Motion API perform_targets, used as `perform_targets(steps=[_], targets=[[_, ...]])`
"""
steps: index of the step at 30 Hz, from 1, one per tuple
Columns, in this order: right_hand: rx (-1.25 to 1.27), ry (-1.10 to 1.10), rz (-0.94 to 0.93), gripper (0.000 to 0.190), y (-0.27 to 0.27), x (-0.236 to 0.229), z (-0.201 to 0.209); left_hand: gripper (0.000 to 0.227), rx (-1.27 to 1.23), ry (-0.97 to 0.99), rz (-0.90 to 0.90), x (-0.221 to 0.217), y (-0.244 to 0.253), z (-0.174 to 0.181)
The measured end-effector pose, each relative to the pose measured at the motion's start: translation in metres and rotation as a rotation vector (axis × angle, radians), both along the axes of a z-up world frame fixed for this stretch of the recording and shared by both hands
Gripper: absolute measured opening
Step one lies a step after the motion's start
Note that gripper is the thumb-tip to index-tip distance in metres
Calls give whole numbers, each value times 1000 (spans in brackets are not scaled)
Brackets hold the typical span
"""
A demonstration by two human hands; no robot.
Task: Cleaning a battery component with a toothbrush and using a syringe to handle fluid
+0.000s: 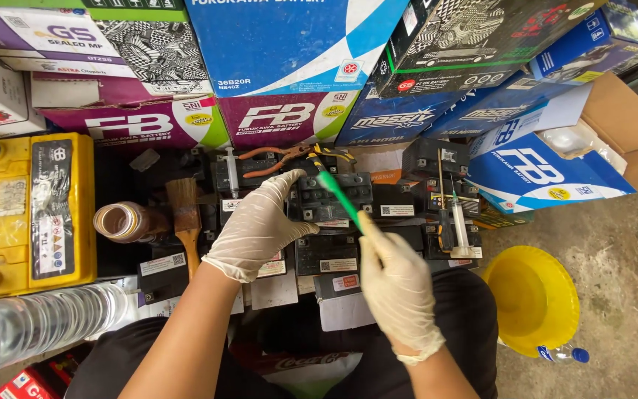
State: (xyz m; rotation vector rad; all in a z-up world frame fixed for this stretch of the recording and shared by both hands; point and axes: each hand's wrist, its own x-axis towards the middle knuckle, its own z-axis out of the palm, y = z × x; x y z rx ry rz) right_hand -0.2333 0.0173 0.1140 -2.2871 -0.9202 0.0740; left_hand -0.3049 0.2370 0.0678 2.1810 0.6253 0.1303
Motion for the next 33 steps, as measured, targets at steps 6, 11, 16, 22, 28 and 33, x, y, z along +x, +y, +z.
perform_targets(steps=[6, 11, 16, 22, 28, 33], targets=[[25, 36, -63, 43, -4, 6, 2, 99, -6, 2, 34, 4, -1, 3], [44, 28, 54, 47, 8, -6, -1, 98, -11, 26, 4, 5, 2, 12], [-22, 39, -76, 43, -5, 8, 7, 97, -53, 123, 33, 7, 1, 20], [57, -6, 79, 47, 13, -8, -5, 103, -6, 52, 13, 7, 4, 6], [-30, -153, 32, 43, 4, -3, 5, 101, 0, 22, 17, 7, 4, 8], [-22, -121, 69, 44, 17, -12, -4, 101, -25, 28, 19, 7, 3, 10]])
